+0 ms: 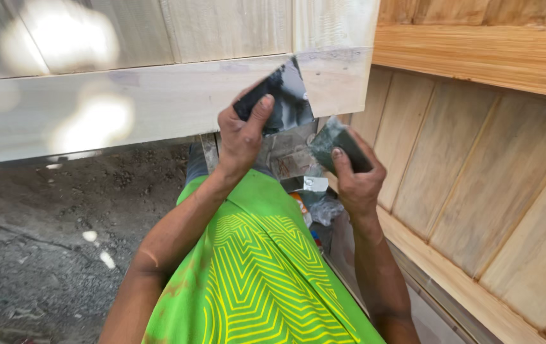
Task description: The person uses a putty knife to apply a white filler to gaps and holes in a wooden surface, then smooths the filler with a sanding block. The person works along the edges and joints of the wooden panels, repeatedly applying and smoothing the filler.
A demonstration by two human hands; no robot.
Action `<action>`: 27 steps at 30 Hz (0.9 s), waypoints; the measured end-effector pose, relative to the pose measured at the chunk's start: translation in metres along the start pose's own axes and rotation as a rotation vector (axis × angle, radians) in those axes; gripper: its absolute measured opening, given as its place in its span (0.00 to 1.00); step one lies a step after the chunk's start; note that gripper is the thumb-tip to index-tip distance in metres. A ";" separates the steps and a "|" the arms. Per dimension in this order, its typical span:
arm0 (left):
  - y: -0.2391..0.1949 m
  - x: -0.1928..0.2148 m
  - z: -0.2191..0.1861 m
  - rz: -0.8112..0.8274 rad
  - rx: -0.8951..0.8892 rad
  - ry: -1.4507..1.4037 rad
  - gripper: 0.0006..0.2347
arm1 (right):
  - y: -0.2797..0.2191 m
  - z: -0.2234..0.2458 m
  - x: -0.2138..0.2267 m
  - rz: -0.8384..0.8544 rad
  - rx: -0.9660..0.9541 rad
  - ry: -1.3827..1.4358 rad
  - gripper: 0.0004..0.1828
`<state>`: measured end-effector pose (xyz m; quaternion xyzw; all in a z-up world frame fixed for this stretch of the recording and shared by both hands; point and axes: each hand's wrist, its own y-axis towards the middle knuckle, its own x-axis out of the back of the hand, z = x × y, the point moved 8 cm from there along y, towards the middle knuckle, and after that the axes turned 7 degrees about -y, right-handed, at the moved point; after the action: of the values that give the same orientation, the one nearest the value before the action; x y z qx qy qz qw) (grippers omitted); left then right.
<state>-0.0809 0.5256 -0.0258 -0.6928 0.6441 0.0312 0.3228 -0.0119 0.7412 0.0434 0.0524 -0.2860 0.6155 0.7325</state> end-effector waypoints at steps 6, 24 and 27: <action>-0.020 -0.034 -0.021 0.267 -0.245 0.301 0.12 | 0.006 -0.006 -0.015 -0.044 -0.272 0.288 0.19; -0.026 0.045 0.032 0.256 0.082 0.621 0.19 | 0.059 0.007 0.055 -0.055 0.199 -0.393 0.19; -0.007 0.088 0.013 0.049 0.007 0.471 0.19 | 0.091 0.004 0.036 0.070 0.509 -0.924 0.23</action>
<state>-0.0546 0.4549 -0.0731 -0.6640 0.7183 -0.1256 0.1654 -0.0954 0.7925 0.0389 0.4848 -0.4221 0.6024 0.4732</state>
